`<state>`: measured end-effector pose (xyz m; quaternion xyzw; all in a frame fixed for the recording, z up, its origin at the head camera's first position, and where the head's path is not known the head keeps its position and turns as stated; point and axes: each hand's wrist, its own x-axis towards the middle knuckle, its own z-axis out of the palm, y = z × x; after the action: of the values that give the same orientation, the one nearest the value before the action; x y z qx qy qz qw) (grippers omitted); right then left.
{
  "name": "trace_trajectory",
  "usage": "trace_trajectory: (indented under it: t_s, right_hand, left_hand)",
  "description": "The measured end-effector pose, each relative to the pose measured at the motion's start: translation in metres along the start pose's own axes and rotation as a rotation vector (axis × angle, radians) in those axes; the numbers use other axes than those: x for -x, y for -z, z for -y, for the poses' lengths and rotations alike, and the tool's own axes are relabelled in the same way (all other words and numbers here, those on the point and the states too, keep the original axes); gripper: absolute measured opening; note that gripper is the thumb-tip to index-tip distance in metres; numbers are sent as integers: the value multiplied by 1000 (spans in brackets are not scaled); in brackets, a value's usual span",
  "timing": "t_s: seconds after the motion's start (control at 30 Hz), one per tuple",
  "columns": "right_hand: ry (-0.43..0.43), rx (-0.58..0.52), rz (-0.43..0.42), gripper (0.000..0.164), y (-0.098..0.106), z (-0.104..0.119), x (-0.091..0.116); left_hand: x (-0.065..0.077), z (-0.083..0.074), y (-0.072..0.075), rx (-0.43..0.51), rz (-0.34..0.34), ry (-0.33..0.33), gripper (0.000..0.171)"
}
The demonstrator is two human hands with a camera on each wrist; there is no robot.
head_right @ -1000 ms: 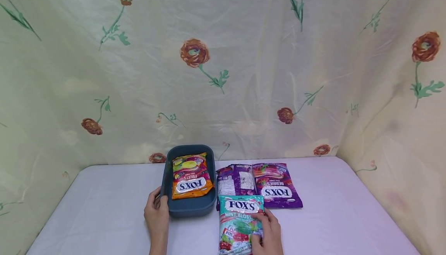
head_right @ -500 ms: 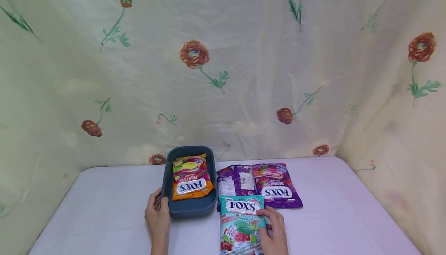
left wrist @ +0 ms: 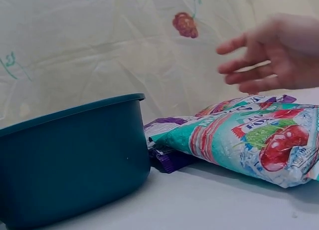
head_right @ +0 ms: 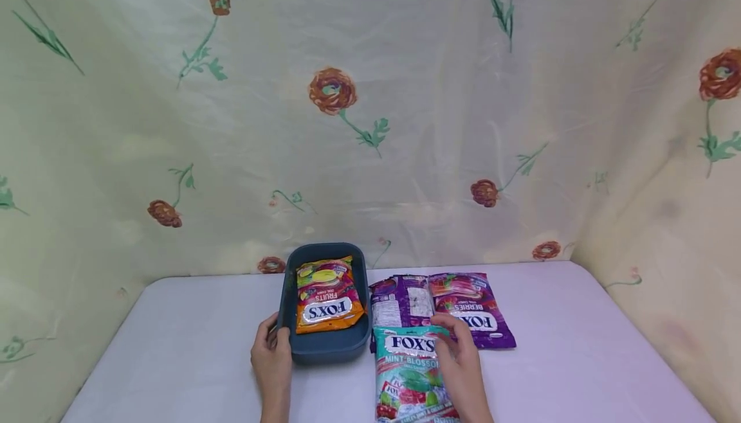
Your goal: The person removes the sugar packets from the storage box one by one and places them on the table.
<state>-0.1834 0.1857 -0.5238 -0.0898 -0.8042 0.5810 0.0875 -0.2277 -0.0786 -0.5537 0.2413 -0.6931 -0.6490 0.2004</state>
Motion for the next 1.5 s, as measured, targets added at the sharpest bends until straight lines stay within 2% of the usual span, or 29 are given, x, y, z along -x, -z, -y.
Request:
trace_trajectory:
  t_s: [0.2, 0.33, 0.57, 0.87, 1.17, 1.5]
  right_hand:
    - [138, -73, 122, 36, -15, 19, -7]
    - [185, -104, 198, 36, -27, 29, -12]
    - [162, -131, 272, 35, -44, 38, -17]
    - [102, -170, 359, 36, -55, 41, -20]
    - [118, -186, 379, 36, -61, 44, -24]
    - [142, -149, 408, 38, -71, 53, -32]
  left_hand:
    - [1, -1, 0, -11, -8, 10, 38]
    - [1, -1, -1, -1, -19, 22, 38]
    - [0, 1, -5, 5, -57, 13, 35]
    - [0, 0, -6, 18, -77, -19, 32]
    - [-1, 1, -6, 23, -81, -24, 32]
    - [-1, 1, -5, 23, -71, -31, 32]
